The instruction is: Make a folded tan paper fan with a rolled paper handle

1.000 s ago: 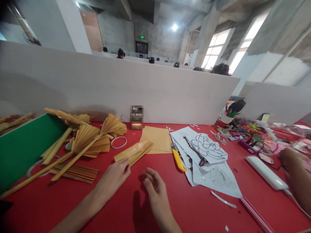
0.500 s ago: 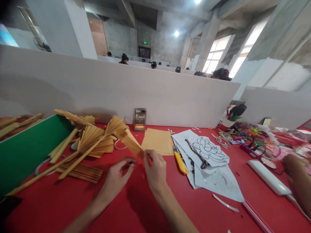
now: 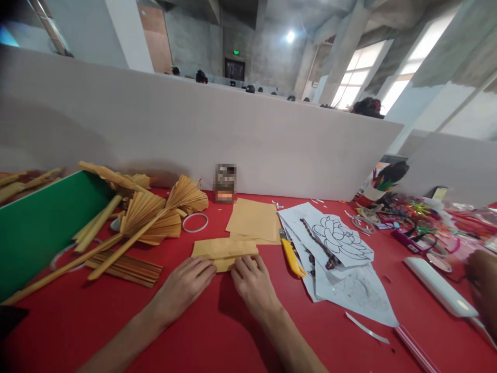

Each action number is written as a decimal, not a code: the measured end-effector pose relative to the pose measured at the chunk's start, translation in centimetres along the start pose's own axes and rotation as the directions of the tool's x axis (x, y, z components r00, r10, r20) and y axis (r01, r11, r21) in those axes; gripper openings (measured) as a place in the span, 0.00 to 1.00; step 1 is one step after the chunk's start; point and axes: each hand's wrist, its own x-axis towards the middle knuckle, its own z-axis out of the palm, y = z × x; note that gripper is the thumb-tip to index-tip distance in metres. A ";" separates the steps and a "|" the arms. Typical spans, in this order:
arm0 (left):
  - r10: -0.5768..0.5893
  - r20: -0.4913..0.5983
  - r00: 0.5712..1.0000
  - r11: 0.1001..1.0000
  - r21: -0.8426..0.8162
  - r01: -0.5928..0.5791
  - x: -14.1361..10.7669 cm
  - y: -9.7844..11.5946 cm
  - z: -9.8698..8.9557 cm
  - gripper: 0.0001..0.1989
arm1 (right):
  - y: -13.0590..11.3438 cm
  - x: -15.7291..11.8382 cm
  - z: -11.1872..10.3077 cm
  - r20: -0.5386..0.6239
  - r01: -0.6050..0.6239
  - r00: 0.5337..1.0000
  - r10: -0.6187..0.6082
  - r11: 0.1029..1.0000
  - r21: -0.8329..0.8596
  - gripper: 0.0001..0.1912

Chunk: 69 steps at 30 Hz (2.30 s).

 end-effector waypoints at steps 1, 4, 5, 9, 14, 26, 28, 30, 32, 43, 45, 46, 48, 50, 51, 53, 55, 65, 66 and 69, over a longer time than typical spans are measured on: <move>-0.025 -0.003 1.000 0.998 -0.053 0.024 -0.1 -0.1 0.1 0.12 | 0.2 0.0 -0.1 0.000 -0.018 1.000 0.018 0.999 0.051 0.07; -0.138 -0.041 0.990 0.964 -0.235 0.125 -0.1 -0.5 0.4 0.11 | 0.7 0.3 -0.5 0.002 -0.127 0.992 0.128 0.975 0.183 0.09; -0.186 -0.048 0.981 0.943 -0.289 0.164 0.0 -0.7 0.6 0.11 | 0.8 0.5 -0.5 0.006 -0.166 0.986 0.169 0.964 0.206 0.10; -0.358 -0.018 0.933 0.845 -0.431 0.316 0.4 -1.1 1.1 0.12 | 1.6 1.4 -0.4 0.037 -0.284 0.958 0.284 0.924 0.255 0.12; -0.457 0.015 0.889 0.795 -0.441 0.416 0.7 -1.1 1.1 0.10 | 2.7 1.4 0.0 0.069 -0.378 0.925 0.375 0.882 0.280 0.12; -0.492 0.045 0.870 0.742 -0.501 0.446 0.3 -2.2 1.1 0.09 | 4.6 0.5 -0.2 0.129 -0.427 0.894 0.429 0.728 0.536 0.14; -0.491 0.069 0.868 0.723 -0.523 0.451 0.2 -2.3 0.9 0.10 | 4.8 0.4 -0.3 0.127 -0.424 0.897 0.423 0.743 0.518 0.14; -0.484 0.092 0.870 0.715 -0.533 0.453 0.1 -2.4 0.7 0.11 | 5.0 0.3 -0.5 0.115 -0.419 0.901 0.419 0.766 0.488 0.15; -0.479 0.104 0.872 0.715 -0.530 0.456 0.1 -2.4 0.5 0.11 | 5.2 0.2 -0.6 0.109 -0.414 0.904 0.414 0.783 0.465 0.14; -0.420 0.126 0.899 0.844 -0.310 0.437 0.0 -2.1 0.3 0.13 | 6.6 -0.3 -0.6 0.216 -0.518 0.846 0.487 0.659 0.545 0.13; -0.385 0.100 0.918 0.906 -0.151 0.396 0.0 -1.5 0.3 0.14 | 6.7 -0.3 -0.7 0.220 -0.527 0.840 0.495 0.651 0.546 0.14; -0.357 0.078 0.931 0.929 -0.074 0.362 0.1 -1.1 0.4 0.17 | 6.7 -0.3 -0.7 0.217 -0.527 0.840 0.496 0.654 0.543 0.14; -0.265 0.025 0.964 0.964 0.024 0.264 0.3 -0.1 0.7 0.26 | 6.6 -0.3 -0.8 0.205 -0.523 0.842 0.498 0.664 0.534 0.14; -0.134 -0.020 0.991 0.990 0.030 0.135 0.6 0.8 1.2 0.32 | 6.5 -0.3 -0.8 0.190 -0.516 0.846 0.498 0.675 0.528 0.13; -0.074 -0.035 0.997 0.997 0.015 0.075 0.8 1.2 1.5 0.34 | 6.4 -0.3 -0.7 0.182 -0.512 0.848 0.498 0.679 0.526 0.13; 0.009 -0.038 0.999 0.999 -0.034 -0.011 1.1 1.8 2.0 0.36 | 6.3 -0.3 -0.7 0.173 -0.503 0.853 0.493 0.685 0.528 0.12; 0.047 -0.015 0.999 0.995 -0.086 -0.049 1.2 2.1 2.3 0.34 | 6.3 -0.4 -0.6 0.166 -0.494 0.857 0.487 0.687 0.533 0.11; 0.053 0.049 0.997 0.979 -0.198 -0.043 0.9 1.9 2.6 0.27 | 7.0 -1.0 -1.1 0.221 -0.505 0.853 0.472 0.643 0.576 0.11; 0.053 0.043 0.998 0.979 -0.199 -0.043 0.9 1.9 2.8 0.27 | 7.1 -1.0 -1.2 0.229 -0.502 0.856 0.463 0.643 0.578 0.10; 0.044 0.027 0.999 0.982 -0.187 -0.038 0.7 2.0 3.4 0.27 | 7.3 -1.0 -1.5 0.237 -0.494 0.862 0.447 0.640 0.588 0.10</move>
